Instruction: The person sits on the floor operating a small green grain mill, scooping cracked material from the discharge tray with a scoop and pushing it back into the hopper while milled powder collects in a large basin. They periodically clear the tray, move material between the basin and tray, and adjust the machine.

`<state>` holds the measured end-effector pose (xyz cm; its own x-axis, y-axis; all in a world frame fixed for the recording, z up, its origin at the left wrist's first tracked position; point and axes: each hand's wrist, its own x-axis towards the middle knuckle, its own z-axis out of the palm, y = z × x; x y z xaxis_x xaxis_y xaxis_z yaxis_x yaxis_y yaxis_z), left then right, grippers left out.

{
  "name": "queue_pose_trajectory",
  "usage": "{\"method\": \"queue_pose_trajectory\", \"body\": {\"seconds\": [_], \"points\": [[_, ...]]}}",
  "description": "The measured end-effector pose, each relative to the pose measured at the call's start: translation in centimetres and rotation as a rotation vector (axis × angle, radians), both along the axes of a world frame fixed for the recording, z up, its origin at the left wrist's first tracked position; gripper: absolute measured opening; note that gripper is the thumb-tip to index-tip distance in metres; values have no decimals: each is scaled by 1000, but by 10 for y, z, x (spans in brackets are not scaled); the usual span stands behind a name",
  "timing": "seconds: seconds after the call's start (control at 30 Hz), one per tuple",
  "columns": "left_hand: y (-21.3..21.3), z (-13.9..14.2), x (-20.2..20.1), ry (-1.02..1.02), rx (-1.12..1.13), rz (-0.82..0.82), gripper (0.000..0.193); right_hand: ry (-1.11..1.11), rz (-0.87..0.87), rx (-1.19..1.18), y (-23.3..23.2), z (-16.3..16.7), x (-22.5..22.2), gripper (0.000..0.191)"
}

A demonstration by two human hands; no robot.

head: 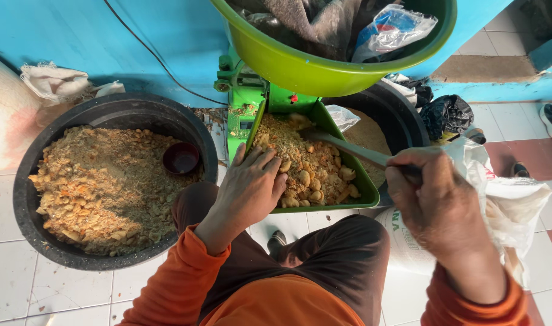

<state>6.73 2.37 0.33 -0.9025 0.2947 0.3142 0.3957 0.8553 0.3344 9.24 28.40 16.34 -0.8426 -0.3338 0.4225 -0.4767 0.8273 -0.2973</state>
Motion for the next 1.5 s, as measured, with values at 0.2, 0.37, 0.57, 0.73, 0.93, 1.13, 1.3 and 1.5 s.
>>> {"method": "queue_pose_trajectory", "body": {"seconds": [0.2,0.37,0.57,0.73,0.93,1.13,1.3,1.5], "points": [[0,5,2,52,32,-7,35,72,4,-150,-7,-29,11,19],[-1,11,2,37,43,-8,34,166,-33,-196,-11,-58,9,18],[0,15,3,-1,22,-2,33,209,49,-202,-21,-103,-7,20],[0,14,3,28,17,5,35,200,103,-188,-32,-127,-16,20],[0,9,3,19,12,1,37,179,4,-240,-3,-93,0,14],[0,9,3,46,21,-6,36,51,91,-221,3,-69,-2,14],[0,13,4,38,47,7,34,137,181,-241,-33,-96,-16,14],[0,15,2,29,17,-1,32,221,134,-211,-43,-103,7,19]]}}
